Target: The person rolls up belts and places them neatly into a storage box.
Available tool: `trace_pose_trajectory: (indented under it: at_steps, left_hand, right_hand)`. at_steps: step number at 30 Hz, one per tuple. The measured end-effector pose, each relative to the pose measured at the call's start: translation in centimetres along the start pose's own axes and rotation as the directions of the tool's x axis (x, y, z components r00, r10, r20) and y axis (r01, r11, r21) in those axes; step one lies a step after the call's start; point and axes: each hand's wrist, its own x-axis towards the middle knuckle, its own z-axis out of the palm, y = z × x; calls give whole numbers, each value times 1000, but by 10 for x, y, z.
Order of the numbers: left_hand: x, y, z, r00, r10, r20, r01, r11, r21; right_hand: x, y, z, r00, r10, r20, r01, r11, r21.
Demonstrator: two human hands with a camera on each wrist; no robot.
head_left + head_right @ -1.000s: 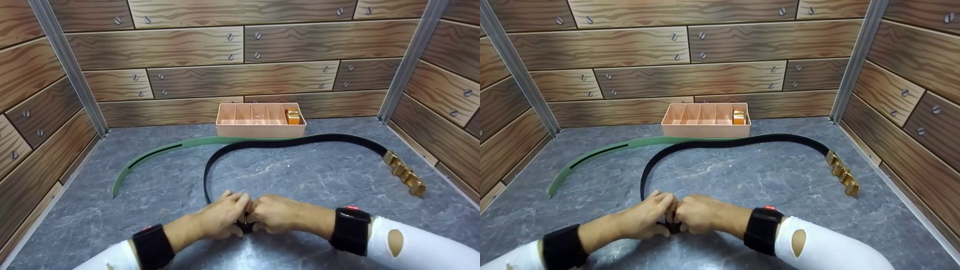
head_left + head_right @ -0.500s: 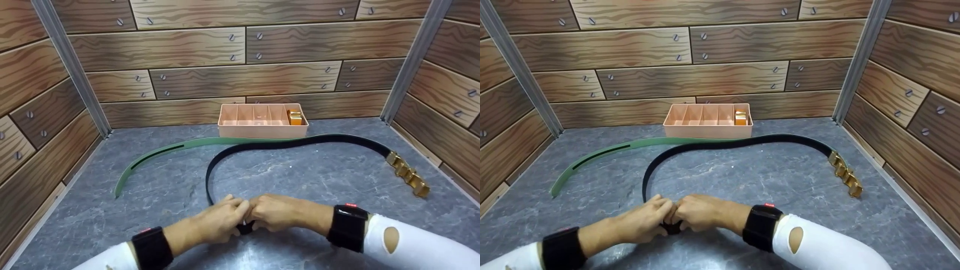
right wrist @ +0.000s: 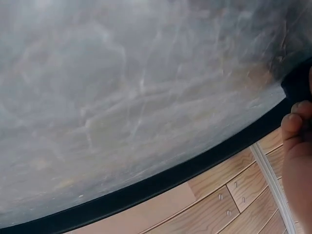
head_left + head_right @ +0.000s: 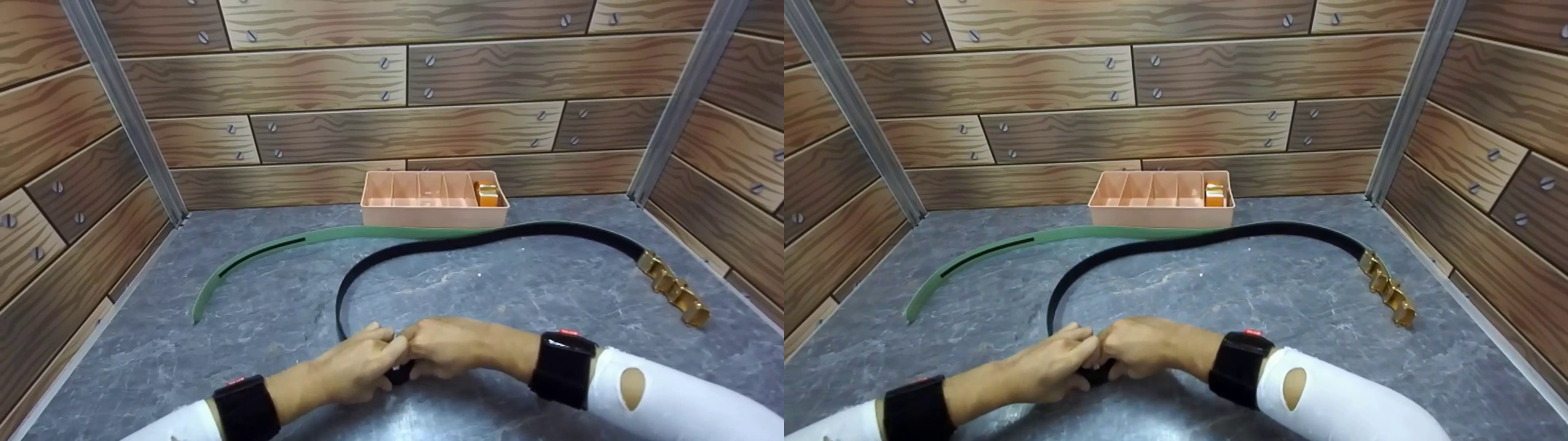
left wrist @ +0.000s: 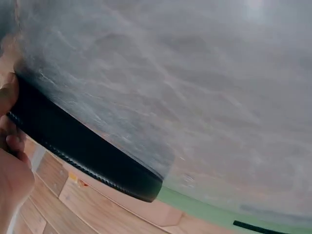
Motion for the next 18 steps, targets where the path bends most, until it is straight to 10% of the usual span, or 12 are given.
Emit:
trace_pose_trajectory:
  at_steps: [12, 18]
  left_hand:
    - [-3, -5, -6, 998, 67, 17, -69, 992, 103]
    - [-6, 0, -1, 998, 57, -30, -55, 997, 58]
  right_hand:
    - [1, 13, 3, 996, -78, -47, 81, 995, 57]
    - [22, 37, -11, 996, -45, 81, 16, 946, 323]
